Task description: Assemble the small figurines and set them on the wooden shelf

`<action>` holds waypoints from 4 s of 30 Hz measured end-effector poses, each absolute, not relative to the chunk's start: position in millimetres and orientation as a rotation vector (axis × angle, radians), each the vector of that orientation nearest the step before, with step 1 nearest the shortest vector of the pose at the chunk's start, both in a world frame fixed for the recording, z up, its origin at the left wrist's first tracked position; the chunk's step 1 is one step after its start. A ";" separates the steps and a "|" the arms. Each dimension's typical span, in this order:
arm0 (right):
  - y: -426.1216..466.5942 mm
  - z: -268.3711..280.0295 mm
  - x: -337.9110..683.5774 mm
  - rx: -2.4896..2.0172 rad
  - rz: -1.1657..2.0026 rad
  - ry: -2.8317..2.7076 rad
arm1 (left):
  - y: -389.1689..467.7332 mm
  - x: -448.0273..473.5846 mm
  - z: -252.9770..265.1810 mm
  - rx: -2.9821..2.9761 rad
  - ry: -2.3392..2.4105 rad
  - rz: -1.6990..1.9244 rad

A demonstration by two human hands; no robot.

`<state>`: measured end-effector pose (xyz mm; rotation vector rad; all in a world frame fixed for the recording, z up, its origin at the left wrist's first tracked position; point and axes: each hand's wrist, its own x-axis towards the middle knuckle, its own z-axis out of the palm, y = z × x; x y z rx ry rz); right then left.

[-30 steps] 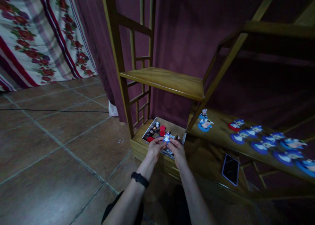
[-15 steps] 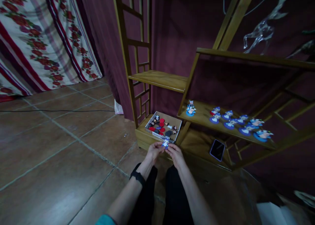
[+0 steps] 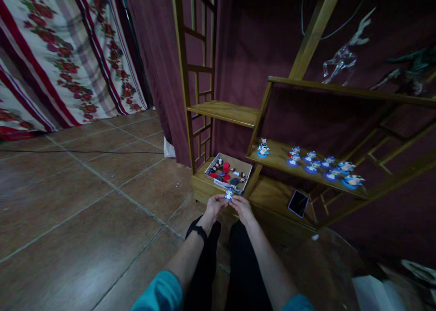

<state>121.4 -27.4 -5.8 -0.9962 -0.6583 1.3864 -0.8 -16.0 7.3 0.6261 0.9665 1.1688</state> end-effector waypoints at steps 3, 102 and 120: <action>-26.5 -5.2 120.2 -1.014 1.404 -0.646 | -14.6 -0.5 3.0 0.654 0.943 1.171; -25.5 -1.6 115.4 -1.066 1.322 -0.730 | -8.0 -8.6 -2.4 0.476 0.822 1.103; -24.6 -5.4 114.6 -1.014 1.344 -0.718 | -10.3 -6.5 1.9 0.464 0.846 1.152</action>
